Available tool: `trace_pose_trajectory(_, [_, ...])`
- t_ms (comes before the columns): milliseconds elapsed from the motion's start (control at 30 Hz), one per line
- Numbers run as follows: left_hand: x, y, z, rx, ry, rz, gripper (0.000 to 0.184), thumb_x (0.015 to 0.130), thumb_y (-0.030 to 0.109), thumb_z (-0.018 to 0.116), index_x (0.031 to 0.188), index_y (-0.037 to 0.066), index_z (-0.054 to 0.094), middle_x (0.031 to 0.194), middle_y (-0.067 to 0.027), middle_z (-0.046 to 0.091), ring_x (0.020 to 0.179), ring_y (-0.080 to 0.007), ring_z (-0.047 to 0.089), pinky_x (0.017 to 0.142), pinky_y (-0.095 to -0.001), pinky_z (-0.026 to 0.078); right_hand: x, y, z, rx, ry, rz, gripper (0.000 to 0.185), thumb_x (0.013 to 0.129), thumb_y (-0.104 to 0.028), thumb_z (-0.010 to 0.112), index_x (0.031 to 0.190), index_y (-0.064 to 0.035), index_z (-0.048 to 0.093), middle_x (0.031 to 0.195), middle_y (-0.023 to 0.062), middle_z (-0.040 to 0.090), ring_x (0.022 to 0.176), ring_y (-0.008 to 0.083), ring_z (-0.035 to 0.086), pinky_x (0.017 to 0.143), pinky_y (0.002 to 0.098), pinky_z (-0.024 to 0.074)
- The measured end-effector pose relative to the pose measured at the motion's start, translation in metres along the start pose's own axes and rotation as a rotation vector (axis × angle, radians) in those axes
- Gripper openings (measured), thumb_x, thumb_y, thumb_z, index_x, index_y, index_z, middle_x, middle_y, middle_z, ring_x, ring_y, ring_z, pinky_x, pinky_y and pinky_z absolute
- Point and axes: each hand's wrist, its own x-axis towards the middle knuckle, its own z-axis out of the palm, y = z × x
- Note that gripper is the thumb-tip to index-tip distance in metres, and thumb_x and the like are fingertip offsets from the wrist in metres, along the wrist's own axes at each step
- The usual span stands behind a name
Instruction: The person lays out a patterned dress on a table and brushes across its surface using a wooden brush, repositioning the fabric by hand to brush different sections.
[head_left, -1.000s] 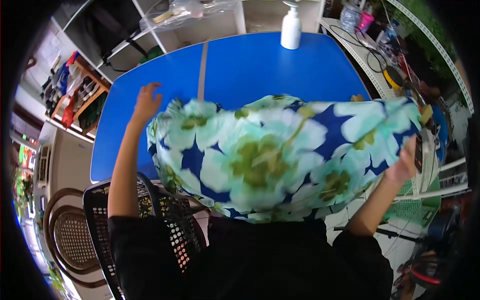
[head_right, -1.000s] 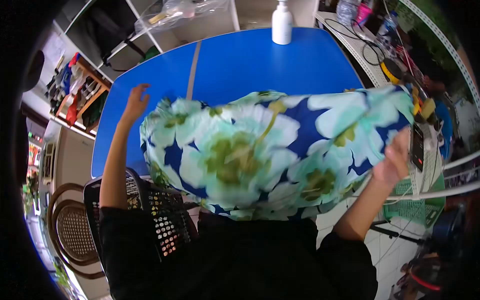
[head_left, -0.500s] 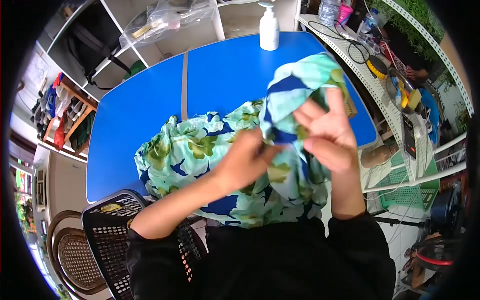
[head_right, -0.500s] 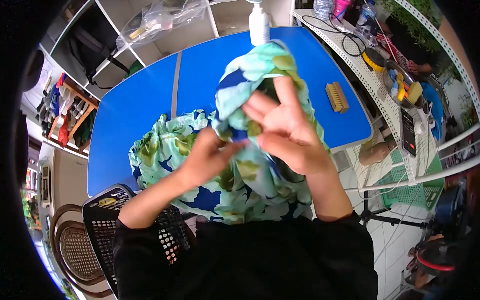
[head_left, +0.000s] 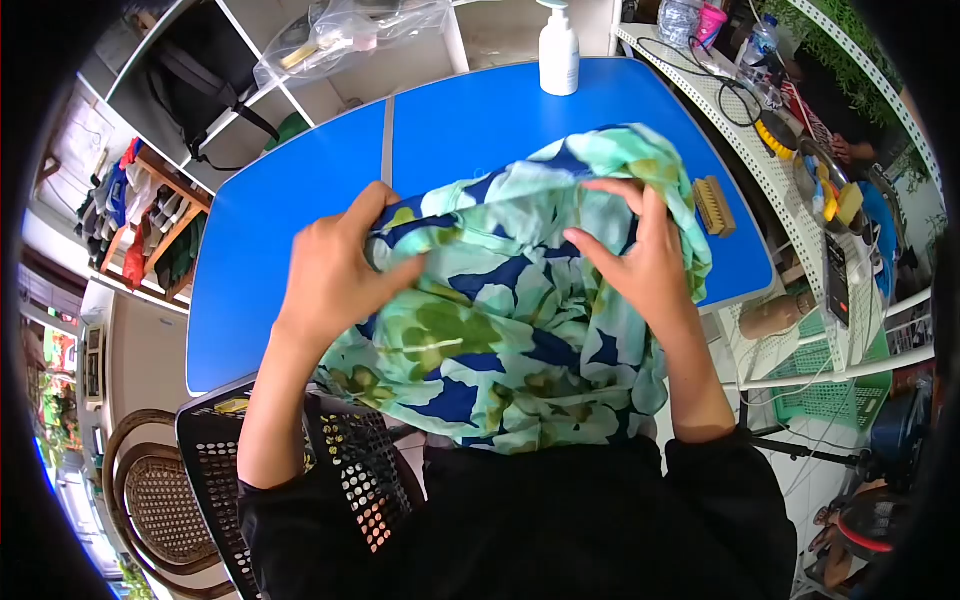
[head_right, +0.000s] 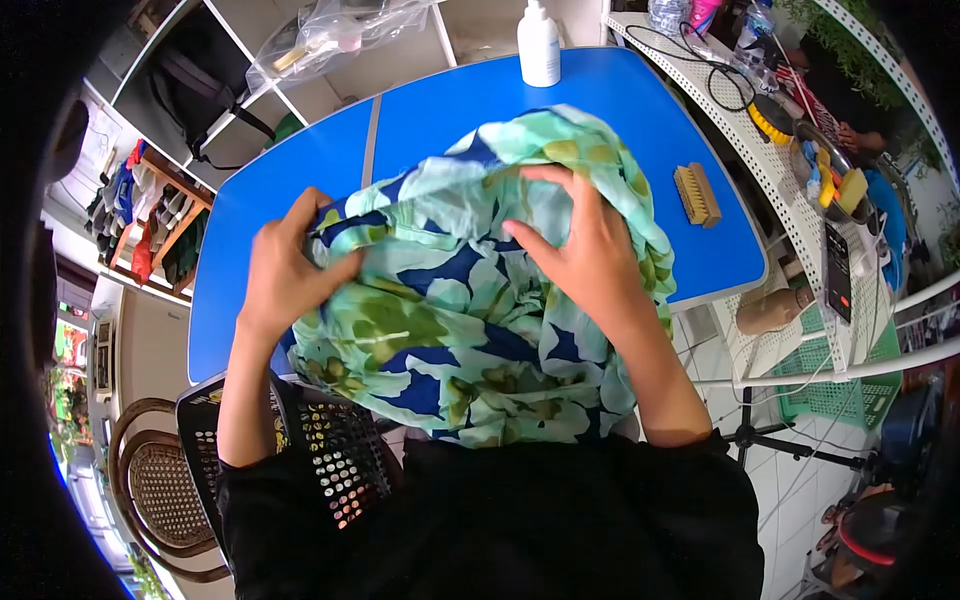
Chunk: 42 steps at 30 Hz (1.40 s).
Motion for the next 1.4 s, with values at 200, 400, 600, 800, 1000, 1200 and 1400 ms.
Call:
trace_pose_trajectory(200, [0.004,-0.045,-0.006,0.048,0.118,-0.101,0.028,0.076,0.023,0.049,0.093,0.001,0.050,0.074,-0.0188,0.058,0.072,-0.0397,0.056,0.065,-0.0431,0.045,0.011,-0.006,-0.022,0.091,-0.210,0.321,0.019,0.081,-0.019,0.067,0.090,-0.0018,0.065,0.069,0.0033,0.063,0.059,0.0096,0.056,0.053,0.0227,0.0414])
trace_pose_trajectory(400, [-0.010,-0.075,0.028,0.154,0.153,-0.185,0.032,0.084,0.028,0.042,0.092,-0.002,0.050,0.084,-0.0245,0.060,0.081,-0.0451,0.055,0.073,-0.0483,0.043,0.006,-0.032,-0.039,0.700,-0.830,0.398,0.010,0.082,-0.013,0.065,0.082,-0.0027,0.066,0.066,0.0003,0.063,0.057,0.0023,0.054,0.050,0.0180,0.0398])
trace_pose_trajectory(600, [-0.016,-0.074,-0.002,-0.605,-0.579,-0.648,0.054,0.095,0.049,0.029,0.102,0.001,0.053,0.087,-0.0107,0.061,0.066,-0.0185,0.061,0.058,-0.0316,0.049,-0.006,-0.037,-0.027,0.676,-0.774,0.297,0.016,0.081,-0.011,0.066,0.093,-0.0018,0.068,0.074,0.0055,0.067,0.058,0.0070,0.060,0.051,0.0195,0.0438])
trace_pose_trajectory(800, [-0.060,-0.074,0.010,-1.392,0.013,-0.597,0.050,0.091,0.038,0.049,0.127,0.004,0.042,0.121,-0.0123,0.053,0.111,-0.0246,0.052,0.093,-0.0404,0.045,-0.011,-0.042,-0.037,1.080,-1.416,0.069,0.036,0.086,-0.015,0.062,0.120,-0.0057,0.057,0.088,0.0088,0.069,0.061,0.0095,0.063,0.050,0.0194,0.0464])
trace_pose_trajectory(1000, [-0.076,-0.064,0.001,-1.954,0.183,-0.514,0.054,0.094,0.044,0.035,0.130,0.005,0.039,0.125,-0.0155,0.051,0.106,-0.0317,0.056,0.092,-0.0470,0.046,-0.013,-0.004,-0.049,0.538,-0.570,0.460,0.024,0.081,-0.009,0.064,0.104,-0.0033,0.060,0.098,0.0110,0.065,0.074,0.0188,0.064,0.070,0.0320,0.0492])
trace_pose_trajectory(1200, [-0.091,-0.067,-0.026,-1.913,0.066,-0.287,0.056,0.094,0.048,0.032,0.130,0.005,0.042,0.125,-0.0158,0.052,0.110,-0.0348,0.053,0.094,-0.0530,0.042,-0.056,0.025,-0.022,-0.085,-0.587,0.096,0.027,0.072,-0.019,0.072,0.092,-0.0030,0.062,0.092,0.0132,0.061,0.088,0.0302,0.057,0.078,0.0381,0.0446])
trace_pose_trajectory(1400, [-0.149,-0.164,-0.052,-1.520,0.348,-0.384,0.056,0.092,0.044,0.036,0.129,0.002,0.040,0.132,-0.0163,0.043,0.116,-0.0299,0.047,0.099,-0.0450,0.038,-0.059,-0.047,-0.021,0.537,-0.989,0.290,0.024,0.075,-0.026,0.071,0.088,-0.0087,0.062,0.080,0.0056,0.060,0.076,0.0230,0.059,0.067,0.0327,0.0443])
